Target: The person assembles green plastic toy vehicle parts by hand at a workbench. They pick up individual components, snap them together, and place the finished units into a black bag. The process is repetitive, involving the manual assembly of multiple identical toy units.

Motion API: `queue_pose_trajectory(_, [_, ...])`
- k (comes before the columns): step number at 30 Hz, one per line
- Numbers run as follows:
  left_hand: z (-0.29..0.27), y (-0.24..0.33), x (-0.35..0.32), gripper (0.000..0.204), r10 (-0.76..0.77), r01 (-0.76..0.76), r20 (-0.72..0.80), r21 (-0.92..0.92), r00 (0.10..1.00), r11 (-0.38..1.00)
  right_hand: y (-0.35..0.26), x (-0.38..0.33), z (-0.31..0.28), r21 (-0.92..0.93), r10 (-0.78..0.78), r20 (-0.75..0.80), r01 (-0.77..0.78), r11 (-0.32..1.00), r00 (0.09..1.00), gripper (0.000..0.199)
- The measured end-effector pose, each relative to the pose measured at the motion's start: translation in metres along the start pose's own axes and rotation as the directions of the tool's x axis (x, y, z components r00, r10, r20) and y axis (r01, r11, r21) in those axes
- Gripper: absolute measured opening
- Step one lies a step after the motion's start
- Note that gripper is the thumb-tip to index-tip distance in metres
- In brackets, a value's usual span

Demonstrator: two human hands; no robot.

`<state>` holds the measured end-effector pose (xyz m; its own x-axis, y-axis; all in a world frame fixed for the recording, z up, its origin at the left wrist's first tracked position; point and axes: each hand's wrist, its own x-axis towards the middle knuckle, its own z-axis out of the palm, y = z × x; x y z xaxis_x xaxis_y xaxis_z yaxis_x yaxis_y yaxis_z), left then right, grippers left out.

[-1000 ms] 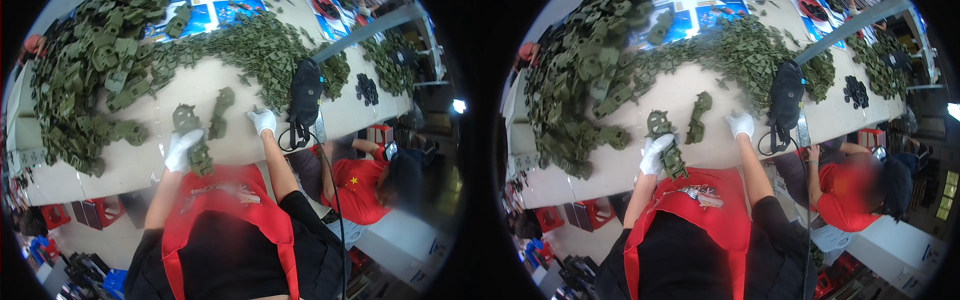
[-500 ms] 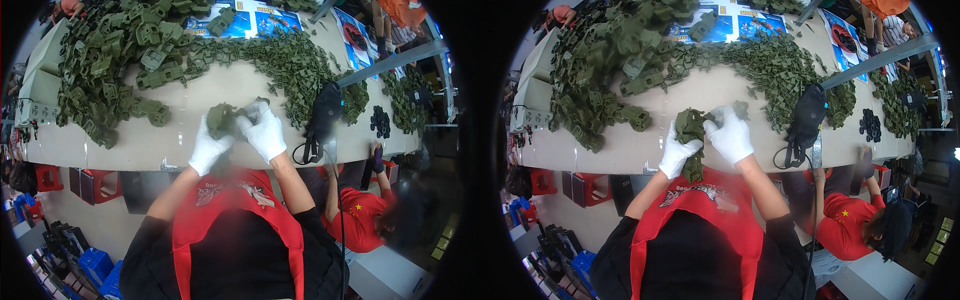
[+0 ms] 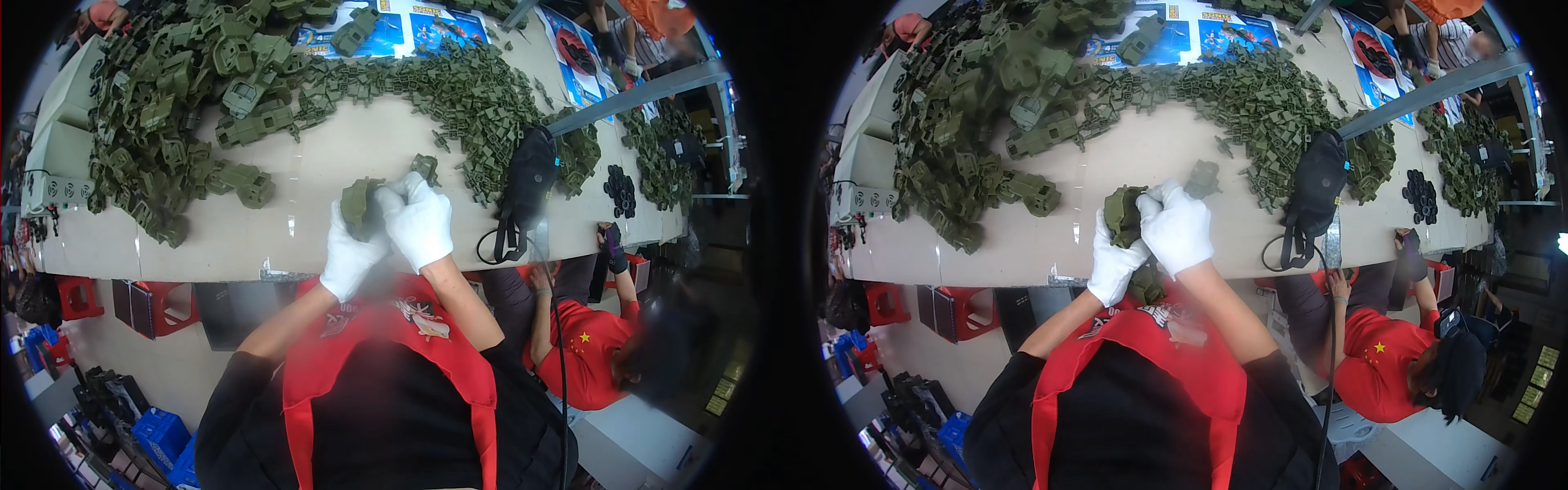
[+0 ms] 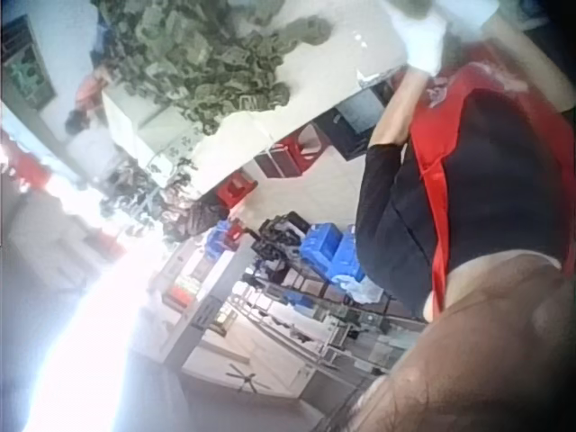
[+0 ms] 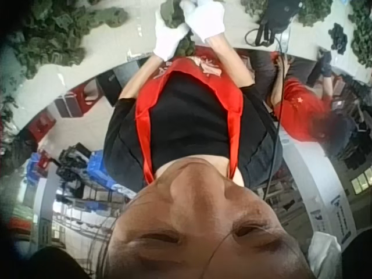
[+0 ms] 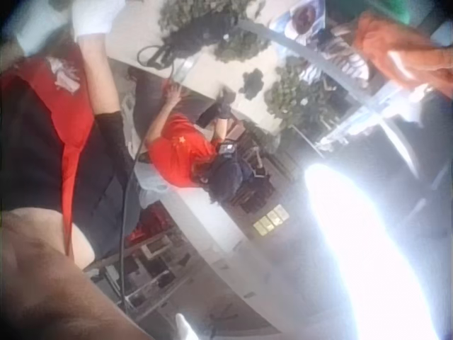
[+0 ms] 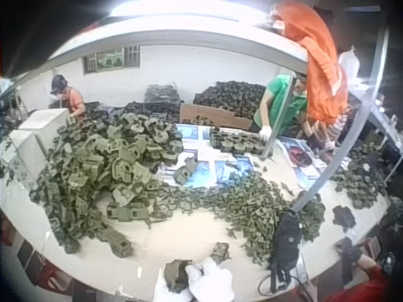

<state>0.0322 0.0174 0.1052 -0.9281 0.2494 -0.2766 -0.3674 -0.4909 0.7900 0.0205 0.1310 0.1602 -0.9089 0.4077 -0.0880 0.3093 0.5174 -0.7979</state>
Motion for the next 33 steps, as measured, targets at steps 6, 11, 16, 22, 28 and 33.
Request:
queue_pose_trajectory(6, [0.0, 0.009, 0.007, 0.059, 0.1, -0.104, 0.034, 0.435, 0.994, 0.894, 0.004, -0.002, 0.014, -0.214, -0.361, -0.136, 0.328, 0.92, 0.923, 0.013])
queue_pose_trajectory(11, [-0.008, 0.003, 0.017, 0.059, 0.067, -0.083, 0.054, 0.372, 0.996, 0.925, 0.011, 0.013, 0.013, 0.097, -0.084, -0.086, 0.092, 0.991, 0.993, 0.015])
queue_pose_trajectory(16, [-0.026, 0.019, 0.035, 0.052, -0.329, 0.323, 0.059, 0.1, 0.942, 0.941, 0.023, 0.047, 0.008, 0.271, 0.107, 0.378, -0.22, 0.937, 0.92, 0.023])
queue_pose_trajectory(22, [-0.045, 0.015, 0.052, 0.052, -0.457, 0.451, 0.091, -0.418, 0.885, 0.789, 0.142, 0.164, 0.003, -0.36, 0.047, -0.212, -0.123, 0.925, 0.976, 0.032])
queue_pose_trajectory(28, [-0.057, 0.014, 0.05, 0.041, -0.567, 0.567, 0.11, -0.342, 0.816, 0.749, 0.184, 0.185, 0.005, -0.534, 0.187, 0.092, -0.11, 0.838, 0.978, 0.044])
queue_pose_trajectory(33, [-0.058, 0.025, 0.051, 0.034, -0.218, 0.189, -0.14, -0.195, 0.966, 0.962, 0.083, 0.1, -0.028, -0.408, -0.19, 0.481, 0.409, 0.816, 0.856, 0.048])
